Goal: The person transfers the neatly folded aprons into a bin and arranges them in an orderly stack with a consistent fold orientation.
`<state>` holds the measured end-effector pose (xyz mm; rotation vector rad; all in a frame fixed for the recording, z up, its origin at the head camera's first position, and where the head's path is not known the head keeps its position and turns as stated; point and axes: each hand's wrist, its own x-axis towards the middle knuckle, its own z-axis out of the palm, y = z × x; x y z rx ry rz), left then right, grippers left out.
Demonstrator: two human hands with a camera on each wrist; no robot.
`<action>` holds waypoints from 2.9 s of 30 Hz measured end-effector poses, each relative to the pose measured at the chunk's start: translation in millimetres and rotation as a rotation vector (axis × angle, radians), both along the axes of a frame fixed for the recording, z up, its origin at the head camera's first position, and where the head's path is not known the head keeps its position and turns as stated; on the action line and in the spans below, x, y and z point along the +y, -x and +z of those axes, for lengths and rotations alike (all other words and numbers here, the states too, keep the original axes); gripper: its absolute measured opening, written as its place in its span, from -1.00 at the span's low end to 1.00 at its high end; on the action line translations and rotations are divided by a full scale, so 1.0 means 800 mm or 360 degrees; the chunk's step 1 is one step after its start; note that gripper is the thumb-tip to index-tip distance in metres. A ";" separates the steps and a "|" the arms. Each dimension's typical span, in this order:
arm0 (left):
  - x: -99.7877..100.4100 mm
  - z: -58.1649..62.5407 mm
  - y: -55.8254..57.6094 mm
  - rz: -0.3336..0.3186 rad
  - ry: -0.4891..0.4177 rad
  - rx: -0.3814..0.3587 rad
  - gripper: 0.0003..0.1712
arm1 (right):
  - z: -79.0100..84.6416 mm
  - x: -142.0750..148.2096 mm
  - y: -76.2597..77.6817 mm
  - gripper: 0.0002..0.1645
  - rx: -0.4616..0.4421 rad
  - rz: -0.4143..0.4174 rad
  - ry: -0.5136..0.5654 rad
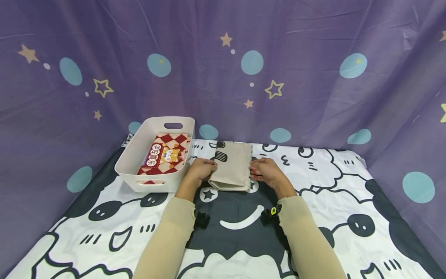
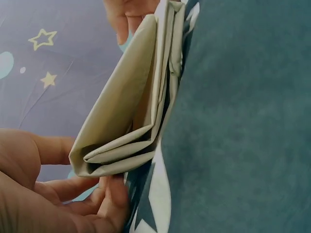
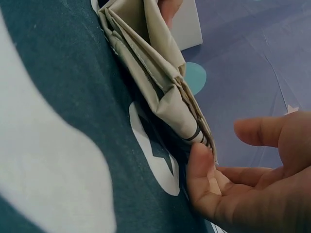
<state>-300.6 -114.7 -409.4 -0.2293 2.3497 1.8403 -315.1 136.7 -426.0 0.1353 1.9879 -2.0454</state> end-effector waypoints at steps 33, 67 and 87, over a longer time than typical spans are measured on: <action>-0.002 0.004 0.000 -0.0127 -0.0325 -0.0183 -0.34 | 0.009 0.000 -0.007 -0.23 0.0076 0.0059 -0.0105; 0.002 0.052 -0.007 -0.0114 -0.0304 0.0027 -0.31 | 0.057 0.005 -0.007 -0.23 0.0242 0.0028 -0.0076; -0.010 0.105 -0.011 -0.0146 -0.0184 0.0123 -0.30 | 0.111 -0.005 -0.007 -0.23 0.0323 0.0047 -0.0163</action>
